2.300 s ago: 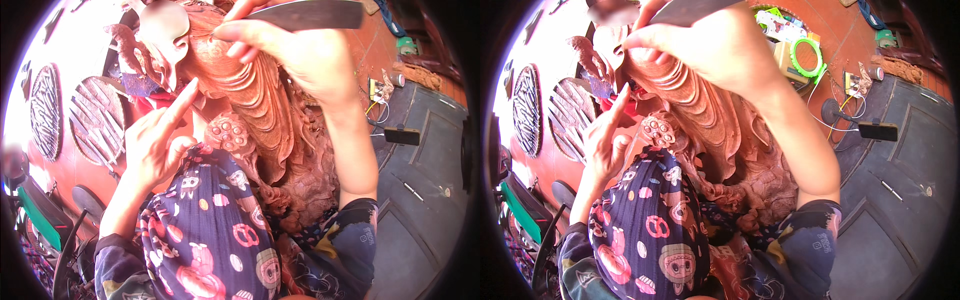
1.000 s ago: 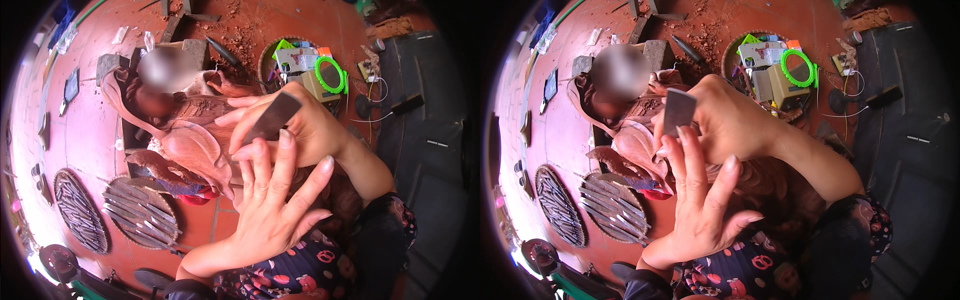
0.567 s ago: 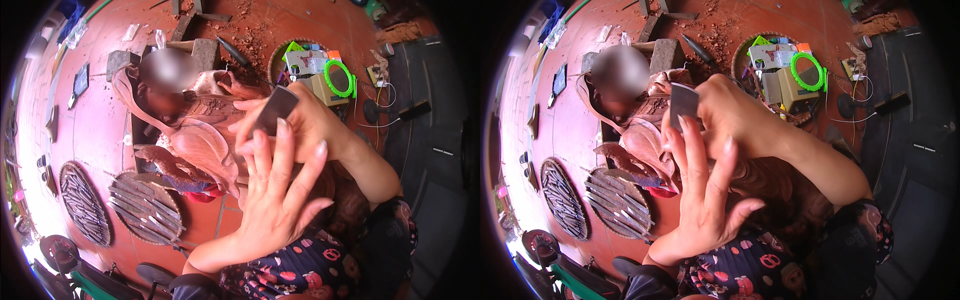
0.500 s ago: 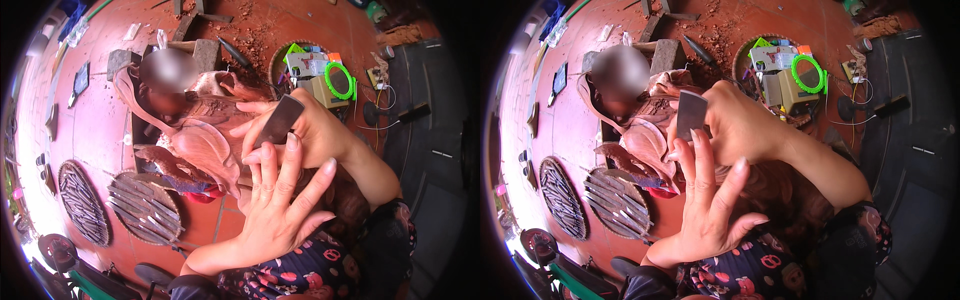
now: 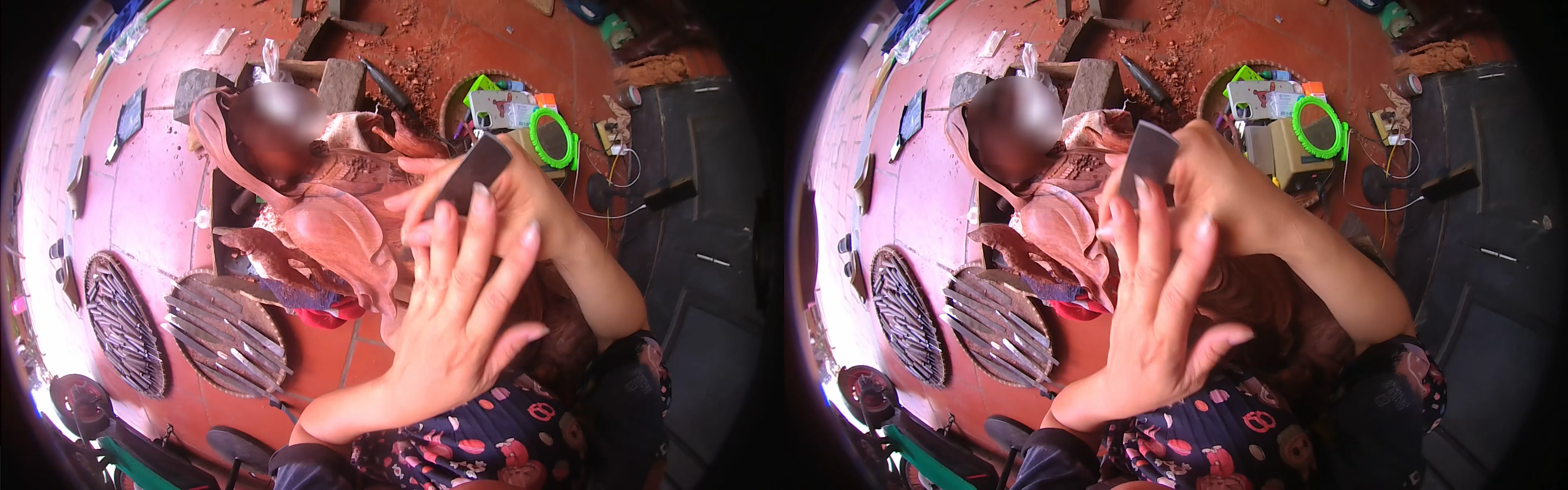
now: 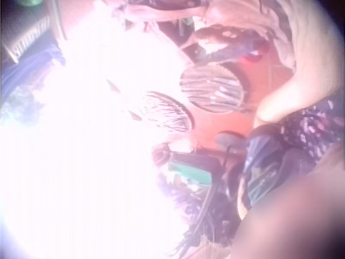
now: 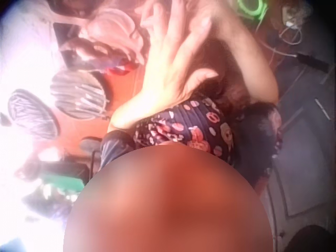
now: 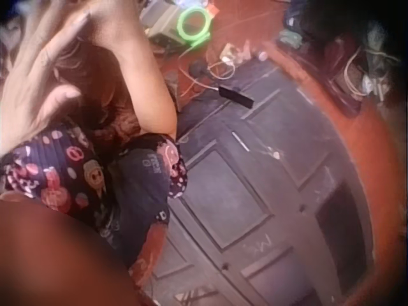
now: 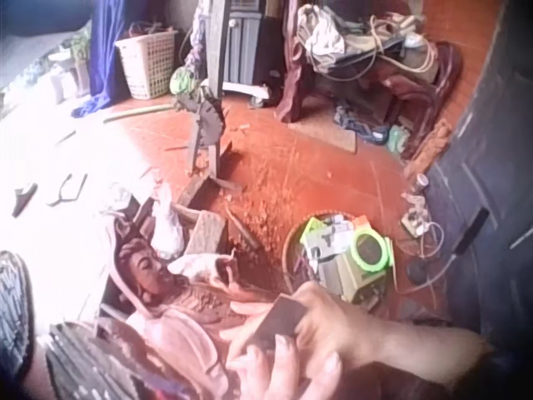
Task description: The person carves a wooden statue of a seated figure using various chisels and carving knives. They refine details on the torso, arms, and head, switching tools to shape and smooth the wood surfaces.
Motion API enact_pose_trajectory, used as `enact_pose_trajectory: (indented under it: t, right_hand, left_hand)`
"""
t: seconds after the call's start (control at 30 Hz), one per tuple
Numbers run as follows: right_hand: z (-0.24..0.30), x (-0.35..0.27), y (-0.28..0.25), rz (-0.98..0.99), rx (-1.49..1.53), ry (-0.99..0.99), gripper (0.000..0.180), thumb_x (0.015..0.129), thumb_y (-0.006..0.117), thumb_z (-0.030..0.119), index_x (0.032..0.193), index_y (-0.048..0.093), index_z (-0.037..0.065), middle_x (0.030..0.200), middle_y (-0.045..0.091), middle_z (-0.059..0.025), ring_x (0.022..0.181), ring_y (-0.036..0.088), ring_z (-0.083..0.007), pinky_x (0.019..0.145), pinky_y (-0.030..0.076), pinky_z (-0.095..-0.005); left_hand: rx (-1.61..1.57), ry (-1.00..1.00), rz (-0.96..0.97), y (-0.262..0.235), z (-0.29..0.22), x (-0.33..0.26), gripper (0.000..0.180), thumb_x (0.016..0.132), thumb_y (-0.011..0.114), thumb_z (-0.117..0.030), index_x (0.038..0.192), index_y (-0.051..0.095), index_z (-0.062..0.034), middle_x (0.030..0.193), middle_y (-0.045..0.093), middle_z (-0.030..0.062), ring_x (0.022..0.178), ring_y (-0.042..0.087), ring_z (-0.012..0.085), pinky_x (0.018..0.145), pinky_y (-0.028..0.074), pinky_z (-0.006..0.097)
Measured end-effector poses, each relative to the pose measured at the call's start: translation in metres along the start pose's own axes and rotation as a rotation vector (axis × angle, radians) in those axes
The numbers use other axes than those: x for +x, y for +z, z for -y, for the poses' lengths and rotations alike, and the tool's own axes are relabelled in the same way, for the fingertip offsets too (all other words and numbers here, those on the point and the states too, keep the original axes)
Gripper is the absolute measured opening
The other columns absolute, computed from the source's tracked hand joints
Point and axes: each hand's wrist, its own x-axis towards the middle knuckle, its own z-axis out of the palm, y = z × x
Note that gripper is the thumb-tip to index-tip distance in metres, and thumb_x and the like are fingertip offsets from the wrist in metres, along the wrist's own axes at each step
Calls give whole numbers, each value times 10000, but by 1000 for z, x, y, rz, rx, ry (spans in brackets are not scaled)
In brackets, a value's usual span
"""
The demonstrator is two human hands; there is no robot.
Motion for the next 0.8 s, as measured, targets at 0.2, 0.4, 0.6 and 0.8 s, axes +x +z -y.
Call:
enact_pose_trajectory:
  t: [0.2, 0.4, 0.6, 0.8]
  right_hand:
    - [-8, 0, -1, -40, -225, 51, 108, 818, 718, 131, 887, 743, 52, 859, 734, -71, 903, 716, -233, 1042, 454, -503]
    - [-4, 4, -1, -12, -151, 91, 126, 797, 755, 168, 891, 758, 84, 858, 737, -54, 944, 714, -264, 1035, 465, -475]
    - [-7, 1, -1, -18, -130, 71, 146, 779, 771, 113, 907, 747, 47, 860, 738, -71, 860, 709, -220, 999, 497, -432]
    - [-2, 7, 0, -96, -150, 237, 104, 775, 772, 92, 865, 751, 44, 854, 736, -72, 851, 707, -207, 984, 505, -417]
  left_hand:
    - [80, 43, -30, -3, 6, 10, 788, 885, 665, -428, 1486, 366, -16, 1543, 112, 393, 1435, 108, 571, 1150, 111, 612]
    - [90, 61, -44, -1, 8, 7, 787, 881, 669, -442, 1483, 377, -29, 1544, 110, 391, 1438, 91, 569, 1150, 106, 613]
    - [-31, -11, -44, 1, -1, 6, 756, 876, 666, -401, 1516, 367, -132, 1583, 107, 317, 1451, 100, 538, 1156, 145, 591]
    - [66, 22, -72, 0, 8, 14, 803, 866, 673, -484, 1482, 393, -51, 1549, 108, 384, 1436, 84, 575, 1152, 127, 598]
